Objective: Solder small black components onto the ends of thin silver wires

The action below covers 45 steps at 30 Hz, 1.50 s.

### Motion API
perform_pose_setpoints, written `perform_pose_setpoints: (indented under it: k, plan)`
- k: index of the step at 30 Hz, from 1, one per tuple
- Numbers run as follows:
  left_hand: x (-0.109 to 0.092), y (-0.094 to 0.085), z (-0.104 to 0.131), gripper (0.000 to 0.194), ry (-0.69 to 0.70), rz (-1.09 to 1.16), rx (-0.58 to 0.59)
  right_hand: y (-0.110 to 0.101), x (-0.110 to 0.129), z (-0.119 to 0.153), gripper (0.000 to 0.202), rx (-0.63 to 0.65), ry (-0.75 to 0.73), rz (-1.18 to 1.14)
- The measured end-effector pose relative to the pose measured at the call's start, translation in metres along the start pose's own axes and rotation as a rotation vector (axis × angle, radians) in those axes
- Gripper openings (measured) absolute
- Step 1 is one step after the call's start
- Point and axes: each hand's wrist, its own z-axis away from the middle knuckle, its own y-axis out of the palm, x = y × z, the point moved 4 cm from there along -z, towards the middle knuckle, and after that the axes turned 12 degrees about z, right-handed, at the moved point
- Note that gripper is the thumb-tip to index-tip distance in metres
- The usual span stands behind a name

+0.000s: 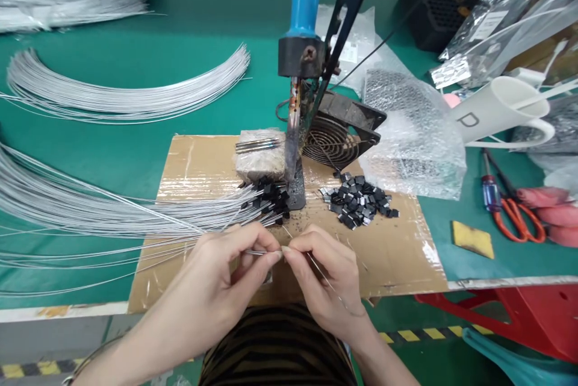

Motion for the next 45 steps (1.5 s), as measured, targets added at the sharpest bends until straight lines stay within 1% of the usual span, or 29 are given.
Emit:
perform_pose_setpoints:
  k: [2, 4, 7, 9, 12, 13, 18, 22, 26, 29, 34, 40, 45]
  plan:
    - [0.001, 0.003, -0.002, 0.030, -0.041, 0.071, -0.027, 0.001, -0.005, 0.003, 0.019, -0.048, 0.056, -0.020]
    - [0.003, 0.004, -0.004, 0.030, -0.068, 0.156, -0.055, 0.001, -0.013, 0.007, 0.021, -0.128, 0.189, -0.084]
    - [0.006, 0.002, -0.007, 0.027, -0.075, 0.245, -0.098, -0.001, -0.026, 0.014, 0.026, -0.257, 0.427, -0.275]
    - [0.007, 0.001, -0.008, 0.027, -0.070, 0.257, -0.111, 0.000, -0.029, 0.016, 0.029, -0.257, 0.493, -0.427]
    - [0.007, 0.001, -0.010, 0.026, -0.051, 0.247, -0.122, 0.005, -0.026, 0.015, 0.041, -0.169, 0.471, -0.575]
    - [0.006, 0.001, -0.010, 0.026, -0.039, 0.248, -0.126, 0.006, -0.024, 0.015, 0.041, -0.147, 0.461, -0.591]
    - [0.004, 0.002, -0.012, 0.020, 0.009, 0.283, -0.152, 0.015, -0.014, 0.011, 0.020, -0.096, 0.464, -0.610]
    - [0.005, 0.001, -0.010, 0.015, 0.001, 0.266, -0.215, 0.018, -0.012, 0.012, 0.016, -0.098, 0.489, -0.670]
    - [0.002, 0.003, -0.008, 0.019, 0.008, 0.258, -0.219, 0.020, -0.013, 0.014, 0.011, -0.088, 0.534, -0.763]
    - [-0.002, 0.004, -0.006, 0.021, -0.005, 0.284, -0.262, 0.022, -0.015, 0.014, 0.008, -0.057, 0.565, -0.854]
    - [-0.006, 0.009, -0.002, 0.024, -0.062, 0.330, -0.334, 0.024, -0.019, 0.014, 0.008, -0.019, 0.571, -0.903]
    - [-0.006, 0.011, -0.001, 0.027, -0.084, 0.318, -0.320, 0.025, -0.023, 0.016, 0.007, -0.009, 0.596, -0.930]
    - [-0.003, 0.013, -0.001, 0.029, -0.102, 0.326, -0.289, 0.025, -0.024, 0.012, 0.012, 0.032, 0.671, -1.009]
